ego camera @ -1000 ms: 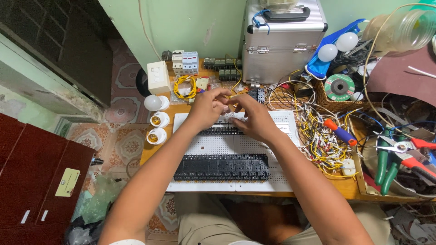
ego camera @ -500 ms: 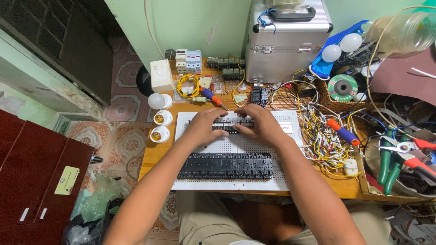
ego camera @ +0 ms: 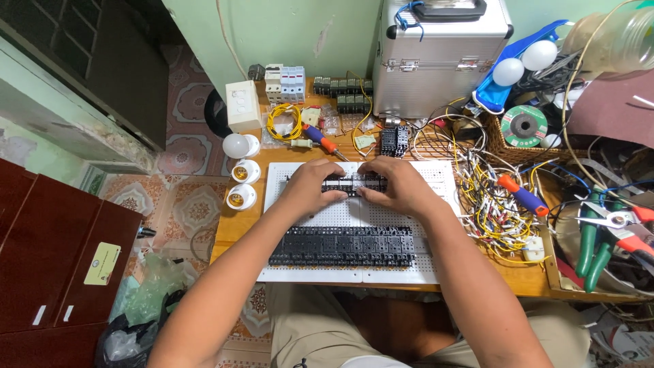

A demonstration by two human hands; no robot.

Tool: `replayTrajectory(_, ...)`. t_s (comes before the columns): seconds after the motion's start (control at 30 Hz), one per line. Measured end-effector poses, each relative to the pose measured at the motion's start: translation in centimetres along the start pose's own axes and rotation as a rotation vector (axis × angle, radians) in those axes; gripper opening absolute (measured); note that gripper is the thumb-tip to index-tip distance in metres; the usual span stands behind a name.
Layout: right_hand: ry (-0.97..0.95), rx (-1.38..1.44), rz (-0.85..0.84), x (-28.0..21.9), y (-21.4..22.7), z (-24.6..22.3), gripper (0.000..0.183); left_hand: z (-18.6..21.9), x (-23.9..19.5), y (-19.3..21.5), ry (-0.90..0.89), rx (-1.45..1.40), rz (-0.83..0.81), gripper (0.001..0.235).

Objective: The person assembles small black electrical components onto a white perforated board using a screwdriver. They repeatedly pick up components, position them on the board, and secure them with screws.

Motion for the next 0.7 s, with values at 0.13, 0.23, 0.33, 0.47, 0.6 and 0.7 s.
replayTrajectory(0.13,0.034,-0.066,-0.005,0.5,-0.1,0.1,0.042,0.1,0.1,-0.2,-0.02,0.019,-0.005,0.042)
replayTrajectory(0.23,0.024,-0.156,-0.079,0.7,0.4,-1.3,0.04,0.6,0.0,-0.3,-0.022,0.063,-0.043,0.043)
replayTrajectory(0.33,0.007,-0.227,-0.145,1.3,0.8,-2.2,0.041,1.6,-0.2,0.1,-0.004,0.076,-0.067,0.048)
replayTrajectory(0.47,-0.123,-0.203,-0.247,2.1,0.6,-1.2,0.03,1.2,0.0,-0.5,-0.018,0.108,-0.109,0.044)
replayTrajectory(0.6,-0.104,-0.271,-0.329,4.3,-0.9,0.4,0.025,2.0,-0.5,-0.4,0.008,0.159,-0.136,0.042)
replayTrajectory(0.7,-0.044,-0.419,-0.415,5.2,-2.4,1.0,0.034,0.6,-0.3,-1.5,-0.013,0.211,-0.12,0.042)
Point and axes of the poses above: each hand's wrist, its own x-axis towards the middle knuckle, its own y-axis out of the back of the hand, z = x × y, the point moved 8 cm from there along x, towards the middle knuckle, and after that the axes turned 1 degree about y, right-handed, at the moved point
